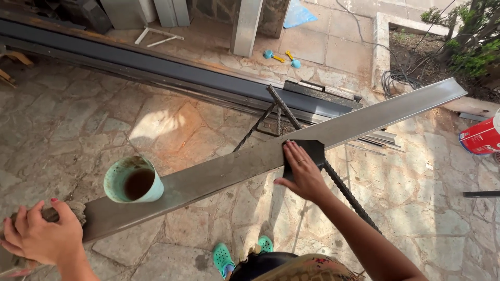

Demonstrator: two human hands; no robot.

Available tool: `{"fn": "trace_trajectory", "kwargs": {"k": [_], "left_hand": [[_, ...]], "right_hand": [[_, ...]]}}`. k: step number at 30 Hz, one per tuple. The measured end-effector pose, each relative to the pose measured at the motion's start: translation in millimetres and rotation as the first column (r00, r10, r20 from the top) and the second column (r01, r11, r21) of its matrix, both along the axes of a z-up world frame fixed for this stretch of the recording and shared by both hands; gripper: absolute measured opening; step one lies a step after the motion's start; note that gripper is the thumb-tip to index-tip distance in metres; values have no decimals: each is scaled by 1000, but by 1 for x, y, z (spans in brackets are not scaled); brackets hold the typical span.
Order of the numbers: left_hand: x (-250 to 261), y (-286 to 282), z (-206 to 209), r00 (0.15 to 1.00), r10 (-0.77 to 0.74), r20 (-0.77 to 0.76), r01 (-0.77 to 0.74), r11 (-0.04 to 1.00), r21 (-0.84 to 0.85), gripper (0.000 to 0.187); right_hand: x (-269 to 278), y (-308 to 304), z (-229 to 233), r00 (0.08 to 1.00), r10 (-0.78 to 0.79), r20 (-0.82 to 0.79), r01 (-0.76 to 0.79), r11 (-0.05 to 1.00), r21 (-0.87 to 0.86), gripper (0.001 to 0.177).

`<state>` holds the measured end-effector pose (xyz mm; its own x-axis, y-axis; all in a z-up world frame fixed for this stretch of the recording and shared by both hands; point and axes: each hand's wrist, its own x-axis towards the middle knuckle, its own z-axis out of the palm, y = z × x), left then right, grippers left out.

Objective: Sanding a long metal beam using a sanding block and wiping it with a cloth and liquid for surface preparation.

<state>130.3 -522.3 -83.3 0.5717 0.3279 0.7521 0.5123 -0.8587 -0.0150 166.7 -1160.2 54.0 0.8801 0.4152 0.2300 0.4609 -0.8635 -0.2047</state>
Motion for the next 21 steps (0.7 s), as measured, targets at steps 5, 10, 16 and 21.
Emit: {"fn": "trace_trajectory", "kwargs": {"k": [5,10,16,21], "left_hand": [[-4,-5,14,997,71,-19,-67,986,153,22],[0,-8,8,1000,-20,21,20,1000,19,25],[0,-4,2,997,-64,33,66,997,-43,26],[4,-3,8,997,-55,54,57,998,-32,27]], "right_hand": [[6,11,0,998,-22,-62,25,998,53,104],[10,-16,4,999,-53,-13,53,998,24,97],[-14,20,8,997,72,11,-72,997,31,101],[16,-4,3,988,-133,-80,125,987,-97,97]]}}
